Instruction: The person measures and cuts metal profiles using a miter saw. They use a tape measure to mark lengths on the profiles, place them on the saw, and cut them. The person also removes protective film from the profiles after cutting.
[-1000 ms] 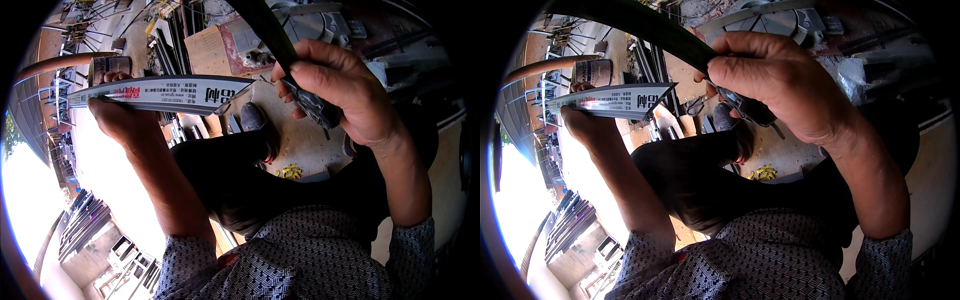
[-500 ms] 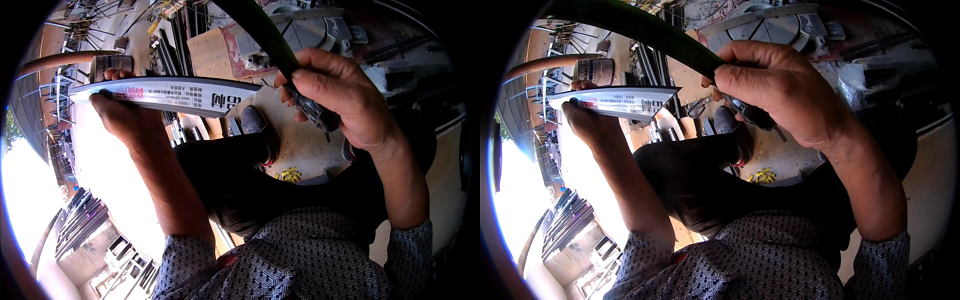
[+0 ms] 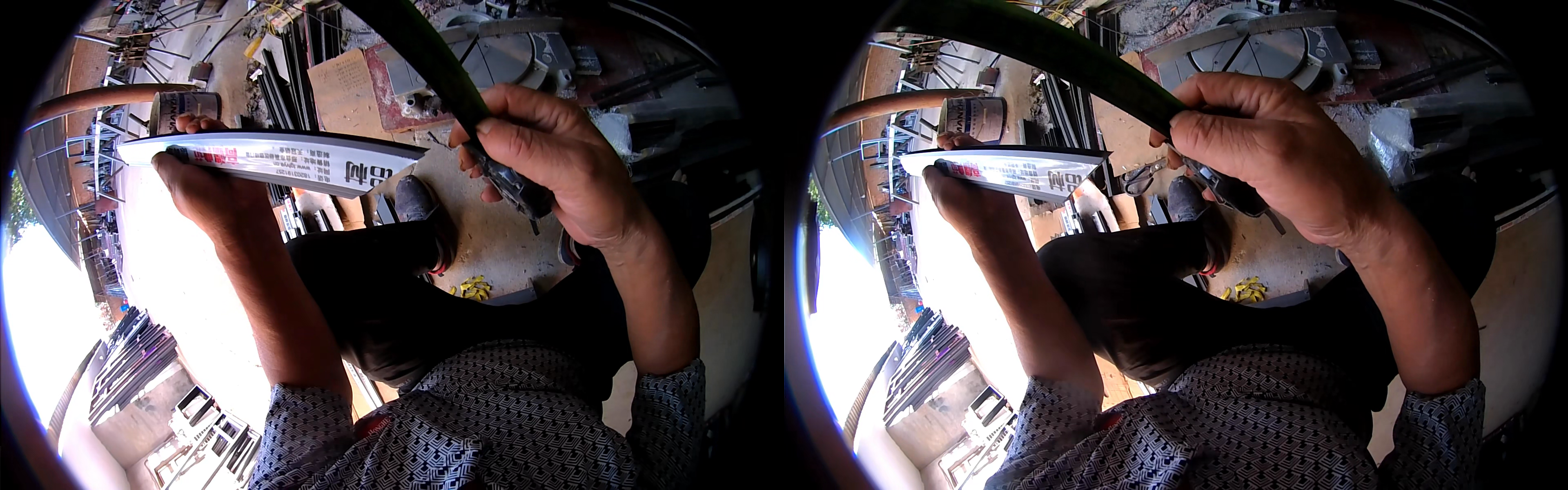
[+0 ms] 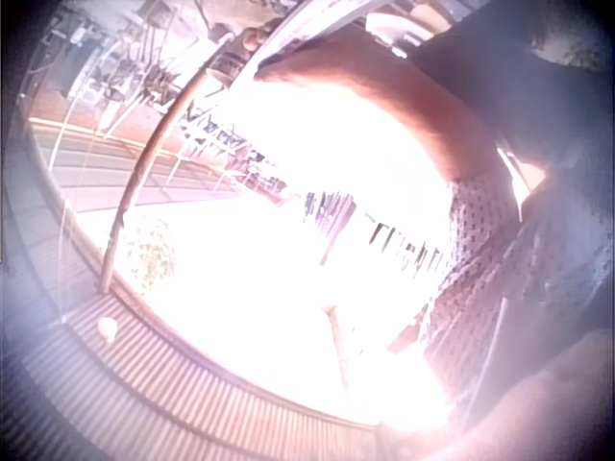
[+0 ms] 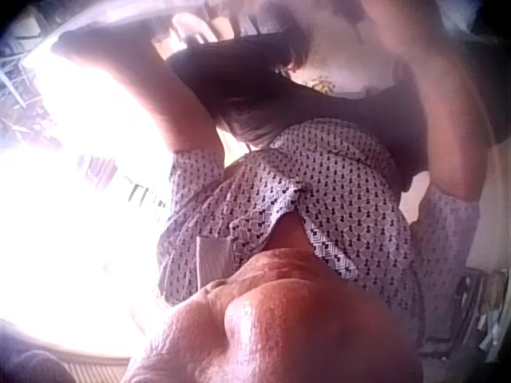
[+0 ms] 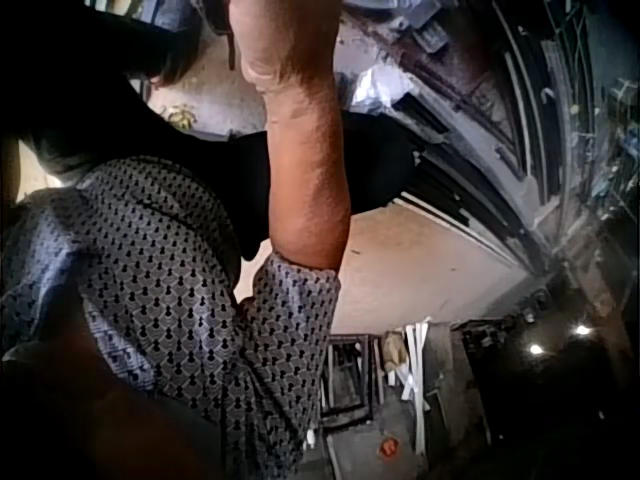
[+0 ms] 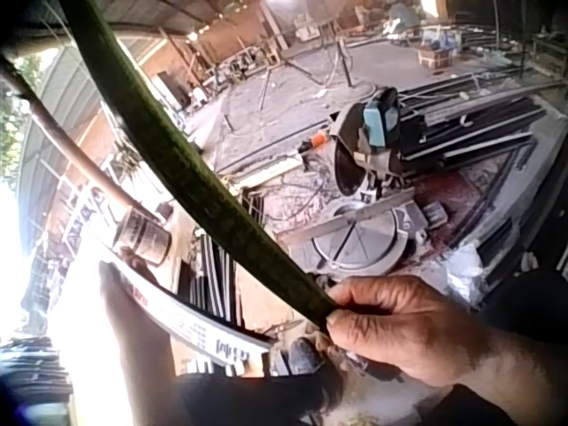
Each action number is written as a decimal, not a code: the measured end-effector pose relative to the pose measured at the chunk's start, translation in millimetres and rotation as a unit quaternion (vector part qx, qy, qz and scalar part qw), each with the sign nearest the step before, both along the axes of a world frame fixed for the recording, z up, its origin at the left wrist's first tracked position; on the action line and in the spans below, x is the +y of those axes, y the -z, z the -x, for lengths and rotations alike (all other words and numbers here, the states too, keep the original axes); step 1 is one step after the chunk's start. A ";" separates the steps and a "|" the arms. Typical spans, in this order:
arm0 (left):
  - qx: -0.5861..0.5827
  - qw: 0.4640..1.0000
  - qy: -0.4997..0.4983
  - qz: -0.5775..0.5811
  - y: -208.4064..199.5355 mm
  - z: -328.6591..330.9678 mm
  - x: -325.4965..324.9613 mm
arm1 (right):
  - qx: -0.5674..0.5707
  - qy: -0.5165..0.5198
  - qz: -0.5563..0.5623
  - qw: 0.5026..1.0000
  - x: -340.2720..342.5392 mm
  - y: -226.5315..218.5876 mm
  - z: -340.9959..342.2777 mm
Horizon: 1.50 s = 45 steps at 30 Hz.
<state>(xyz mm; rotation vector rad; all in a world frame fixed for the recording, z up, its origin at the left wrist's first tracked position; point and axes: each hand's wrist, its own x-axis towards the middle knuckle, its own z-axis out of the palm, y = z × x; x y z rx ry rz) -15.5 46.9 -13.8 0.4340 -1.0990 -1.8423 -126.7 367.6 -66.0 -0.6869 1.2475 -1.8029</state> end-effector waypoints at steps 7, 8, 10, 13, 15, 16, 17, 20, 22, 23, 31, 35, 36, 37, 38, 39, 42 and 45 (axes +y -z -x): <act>-0.026 0.998 -0.012 0.051 3.3 -0.5 2.9 | 0.039 0.008 -0.009 0.999 -0.9 0.5 0.7; -0.045 0.995 -0.022 0.086 4.7 -1.1 1.8 | 0.042 0.008 -0.010 0.999 -1.1 0.0 0.5; 0.007 0.999 0.040 0.008 0.6 -4.8 -0.6 | 0.048 0.010 -0.012 0.999 -1.9 -1.2 -0.4; 0.039 0.995 0.083 -0.024 -0.6 -5.0 -9.0 | 0.054 0.014 -0.014 0.998 -1.0 1.3 0.2; 0.044 0.995 0.086 -0.015 0.0 -6.2 -10.5 | 0.054 0.016 -0.012 0.998 -2.0 0.4 -1.5; 0.042 0.996 0.083 -0.008 0.0 -7.1 -10.2 | 0.054 0.017 -0.010 0.998 -2.6 0.2 -2.3; 0.041 0.996 0.081 -0.002 -0.2 -7.2 -8.9 | 0.054 0.016 -0.010 0.998 -2.7 0.2 -2.5; 0.040 0.995 0.093 -0.021 -2.2 -8.3 -4.9 | 0.056 0.014 -0.011 0.998 -2.3 0.5 -2.8; 0.045 0.995 0.086 -0.038 -4.3 -6.9 -4.9 | 0.059 0.013 -0.015 0.998 -1.5 0.1 -2.5; 0.047 0.994 0.083 -0.047 -5.1 -5.9 -4.3 | 0.060 0.013 -0.017 0.998 -1.0 0.0 -2.4; 0.023 0.995 0.078 -0.060 -13.9 -3.0 17.1 | 0.049 0.000 -0.094 0.994 -0.1 -10.7 0.6; -0.019 1.000 0.004 -0.024 -14.3 1.3 28.7 | 0.024 0.021 -0.179 0.983 -5.3 -17.7 -5.8; -0.020 1.000 -0.002 -0.017 -12.8 6.0 34.6 | 0.017 0.048 -0.176 0.983 -5.1 -17.4 -8.1; -0.044 0.998 -0.002 -0.046 -16.4 11.3 43.6 | 0.007 0.041 -0.192 0.981 -3.4 -16.3 -6.1; -0.102 0.994 -0.031 -0.023 -23.2 14.0 46.9 | -0.003 0.030 -0.206 0.978 -2.9 -18.1 -5.7; -0.109 0.993 -0.035 -0.007 -23.8 13.9 47.5 | -0.012 0.040 -0.183 0.982 -5.0 -13.4 -9.0; -0.129 0.991 -0.034 0.028 -22.4 10.9 47.1 | -0.040 0.028 -0.191 0.980 -7.7 -14.0 -10.7; -0.119 0.991 0.035 0.047 -16.6 4.7 43.3 | -0.042 0.036 -0.209 0.976 -8.5 -14.8 -12.6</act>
